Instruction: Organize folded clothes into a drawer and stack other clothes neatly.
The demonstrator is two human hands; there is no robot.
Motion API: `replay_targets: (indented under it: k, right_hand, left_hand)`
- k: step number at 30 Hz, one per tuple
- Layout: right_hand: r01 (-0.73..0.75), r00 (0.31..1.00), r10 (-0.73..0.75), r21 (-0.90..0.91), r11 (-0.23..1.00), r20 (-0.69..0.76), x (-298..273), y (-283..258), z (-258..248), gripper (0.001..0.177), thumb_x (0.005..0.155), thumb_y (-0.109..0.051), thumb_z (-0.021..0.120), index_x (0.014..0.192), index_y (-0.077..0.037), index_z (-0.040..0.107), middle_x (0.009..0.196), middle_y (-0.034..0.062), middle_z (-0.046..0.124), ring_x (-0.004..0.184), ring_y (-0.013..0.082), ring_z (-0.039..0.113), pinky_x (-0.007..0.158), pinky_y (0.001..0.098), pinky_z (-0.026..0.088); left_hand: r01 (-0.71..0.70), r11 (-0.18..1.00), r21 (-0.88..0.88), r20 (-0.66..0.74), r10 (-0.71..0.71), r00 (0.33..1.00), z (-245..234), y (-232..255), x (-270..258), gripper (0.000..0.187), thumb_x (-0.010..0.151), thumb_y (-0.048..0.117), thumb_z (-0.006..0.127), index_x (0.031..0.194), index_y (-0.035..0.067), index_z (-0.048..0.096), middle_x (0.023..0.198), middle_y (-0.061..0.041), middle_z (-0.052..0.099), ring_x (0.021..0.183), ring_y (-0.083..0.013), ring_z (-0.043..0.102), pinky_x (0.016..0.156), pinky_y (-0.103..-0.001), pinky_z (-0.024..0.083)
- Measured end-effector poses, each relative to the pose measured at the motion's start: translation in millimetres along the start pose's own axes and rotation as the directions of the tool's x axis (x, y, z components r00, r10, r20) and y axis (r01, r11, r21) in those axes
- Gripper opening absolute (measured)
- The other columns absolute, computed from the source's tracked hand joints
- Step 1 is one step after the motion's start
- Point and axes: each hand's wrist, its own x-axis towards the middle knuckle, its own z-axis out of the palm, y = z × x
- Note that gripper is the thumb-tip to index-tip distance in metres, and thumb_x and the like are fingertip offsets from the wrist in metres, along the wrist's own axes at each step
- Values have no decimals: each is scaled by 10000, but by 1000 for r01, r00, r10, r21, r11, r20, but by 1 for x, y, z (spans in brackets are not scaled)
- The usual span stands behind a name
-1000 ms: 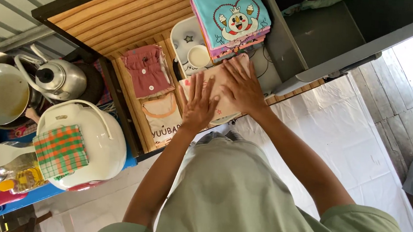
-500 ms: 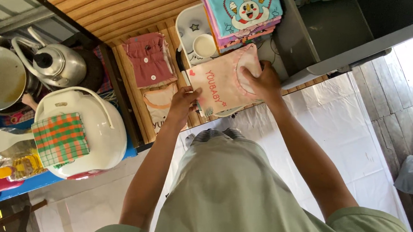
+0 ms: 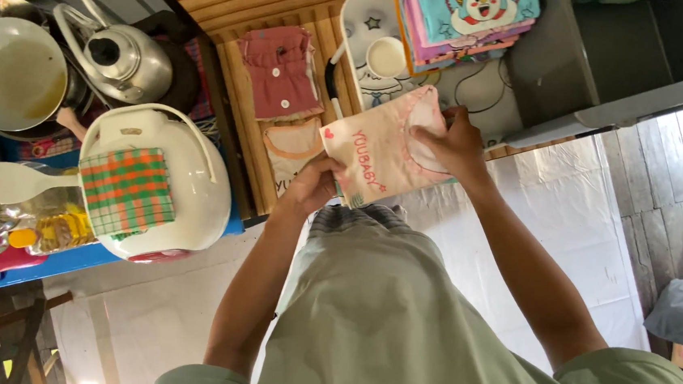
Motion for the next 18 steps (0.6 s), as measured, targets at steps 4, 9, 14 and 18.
replay_targets:
  k: [4, 9, 14, 18]
  right_hand:
    - [-30, 999, 31, -6, 1000, 31, -6, -21, -1, 779, 714, -508, 911, 1176, 55, 634, 1054, 172, 738, 925, 257, 714, 814, 376, 550]
    - [-331, 926, 276, 206, 921, 256, -20, -57, -12, 668, 724, -470, 867, 1114, 49, 710, 1012, 151, 752, 886, 218, 720, 774, 357, 557]
    - [-315, 936, 212, 406, 858, 280, -23, -32, 13, 796, 752, -345, 901, 1313, 72, 519, 1173, 180, 666, 1029, 220, 662, 853, 343, 546]
    - [-419, 889, 268, 425, 802, 372, -34, -78, 9, 978, 726, -259, 888, 1499, -24, 338, 1258, 182, 652, 1117, 231, 652, 916, 358, 535]
  left_hand:
    - [-18, 1000, -22, 3, 18, 1000, 25, 16, -22, 534, 842, 36, 650, 1352, 176, 573, 1169, -4, 717, 1036, -174, 699, 922, -392, 576]
    - [42, 997, -65, 67, -37, 997, 20, 30, -26, 487, 987, 217, 674, 1438, 95, 536, 1347, -85, 659, 1184, -223, 674, 1029, -402, 558]
    - [10, 999, -44, 64, -7, 998, 15, 42, -51, 520, 997, 261, 626, 1477, 135, 471, 1363, -54, 646, 1188, -214, 669, 1016, -413, 549]
    - [-57, 996, -72, 84, 63, 994, -6, 37, -69, 544, 1012, 269, 603, 1511, 159, 415, 1373, -37, 629, 1219, -205, 651, 1030, -429, 537]
